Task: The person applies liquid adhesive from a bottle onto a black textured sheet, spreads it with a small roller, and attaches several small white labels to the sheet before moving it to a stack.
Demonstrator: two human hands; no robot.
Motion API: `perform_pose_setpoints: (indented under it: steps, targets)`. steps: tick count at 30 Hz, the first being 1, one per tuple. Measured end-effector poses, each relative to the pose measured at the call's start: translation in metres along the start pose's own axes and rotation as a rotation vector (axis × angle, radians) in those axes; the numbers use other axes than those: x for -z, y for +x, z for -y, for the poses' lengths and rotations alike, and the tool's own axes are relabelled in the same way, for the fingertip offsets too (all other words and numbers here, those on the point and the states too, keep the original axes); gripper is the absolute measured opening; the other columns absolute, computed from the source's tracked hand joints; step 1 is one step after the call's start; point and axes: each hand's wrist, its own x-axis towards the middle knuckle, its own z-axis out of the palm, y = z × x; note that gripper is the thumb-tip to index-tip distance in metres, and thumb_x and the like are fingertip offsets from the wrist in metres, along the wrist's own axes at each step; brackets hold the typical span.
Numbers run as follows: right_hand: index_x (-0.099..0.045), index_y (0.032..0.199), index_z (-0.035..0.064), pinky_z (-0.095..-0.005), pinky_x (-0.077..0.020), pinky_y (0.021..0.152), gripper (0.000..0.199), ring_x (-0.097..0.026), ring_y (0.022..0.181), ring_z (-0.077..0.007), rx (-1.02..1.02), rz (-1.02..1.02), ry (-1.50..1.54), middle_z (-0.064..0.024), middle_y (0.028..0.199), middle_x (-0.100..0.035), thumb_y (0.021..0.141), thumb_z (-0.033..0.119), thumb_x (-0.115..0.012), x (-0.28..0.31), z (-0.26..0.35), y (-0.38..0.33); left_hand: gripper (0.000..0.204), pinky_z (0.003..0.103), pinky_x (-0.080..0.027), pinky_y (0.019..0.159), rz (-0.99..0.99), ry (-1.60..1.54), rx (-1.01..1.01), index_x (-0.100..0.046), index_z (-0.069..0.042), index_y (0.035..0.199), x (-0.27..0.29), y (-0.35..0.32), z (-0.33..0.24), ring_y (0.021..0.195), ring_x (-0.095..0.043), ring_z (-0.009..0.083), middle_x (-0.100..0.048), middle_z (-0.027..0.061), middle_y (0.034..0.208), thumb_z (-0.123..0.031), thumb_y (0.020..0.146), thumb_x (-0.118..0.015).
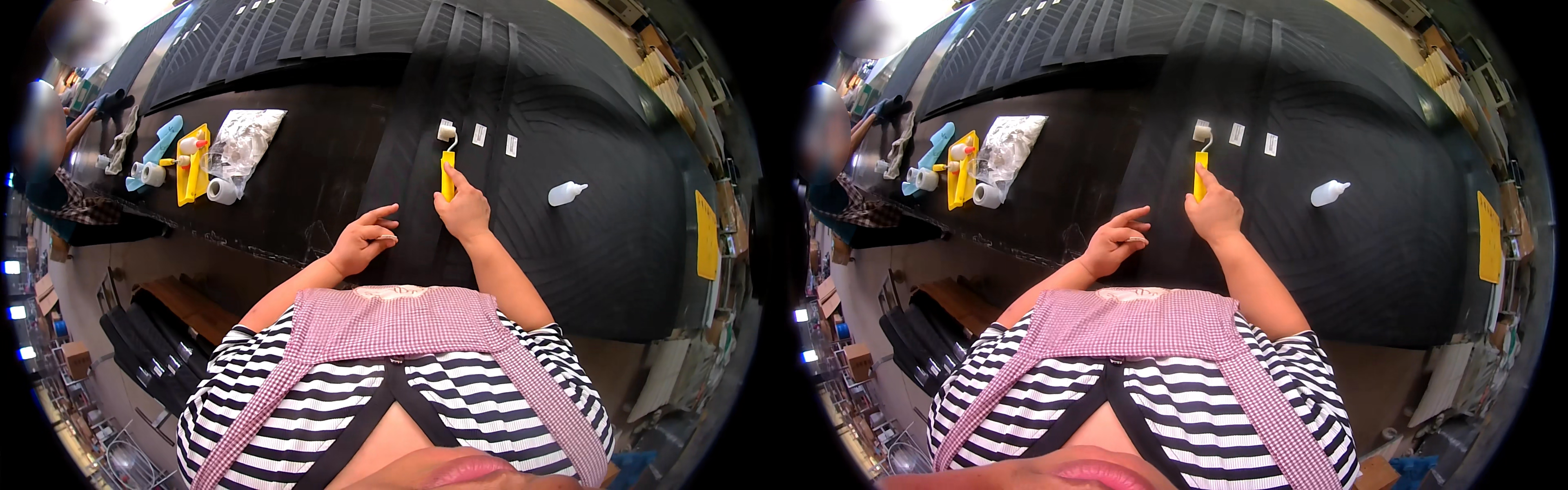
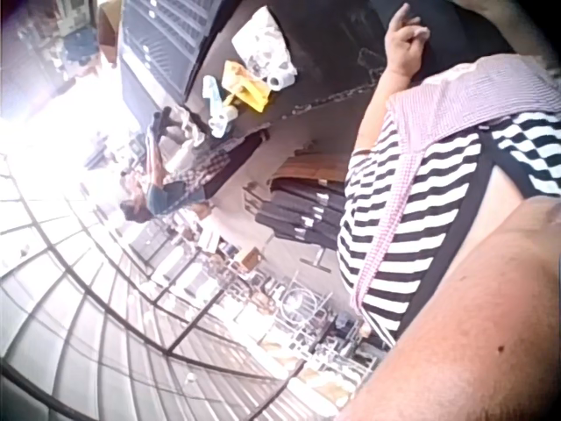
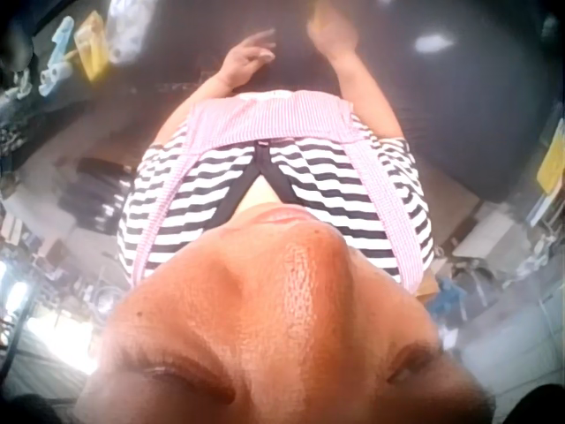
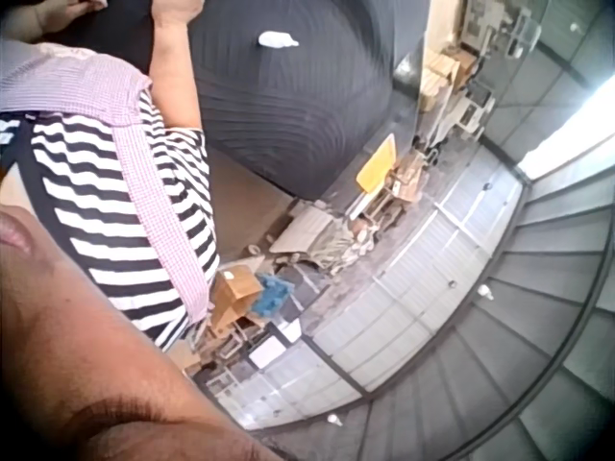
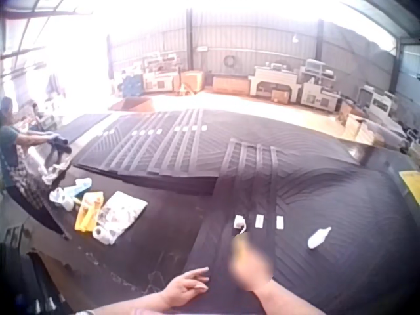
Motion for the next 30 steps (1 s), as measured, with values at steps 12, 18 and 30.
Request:
perform_pose_setpoints:
  steps: [12, 18, 30]
  targets:
    - [-0.057, 0.137, 0.0145, -0.0437, -0.0551, 0.082, 0.059, -0.071, 0.087, -0.0363, 0.025, -0.052, 0.100, -0.0174, 0.097, -0.073, 0.080, 0.026, -0.069, 0.000, 0.007, -0.004, 0.008, 0.033, -0.052, 0.095, -0.002, -0.017, 0.011, -0.074, -0.002, 0.094, 0.001, 0.001, -0.003, 0.114, -0.063, 0.0224, -0.051, 0.0118, 0.144, -0.002, 0.087, -0.070]
    - [-0.056, 0.137, 0.0132, -0.0432, -0.0553, 0.082, 0.060, -0.071, 0.087, -0.0362, 0.020, 0.012, -0.006, -0.0176, 0.098, -0.073, 0.080, 0.026, -0.069, -0.003, 0.006, -0.012, 0.007, 0.033, -0.053, 0.095, -0.008, 0.005, 0.013, -0.074, -0.002, 0.093, 0.000, 0.000, -0.001, 0.114, -0.063, 0.0228, -0.052, 0.0116, 0.144, -0.002, 0.088, -0.070]
    - [-0.057, 0.136, 0.0089, -0.0418, -0.0545, 0.086, 0.060, -0.071, 0.091, -0.0348, 0.014, -0.008, 0.027, -0.0183, 0.102, -0.072, 0.080, 0.027, -0.069, 0.000, 0.008, 0.007, 0.007, 0.033, -0.053, 0.094, -0.025, -0.014, 0.022, -0.074, -0.002, 0.093, -0.001, 0.001, -0.002, 0.113, -0.064, 0.0227, -0.053, 0.0119, 0.143, -0.002, 0.088, -0.069]
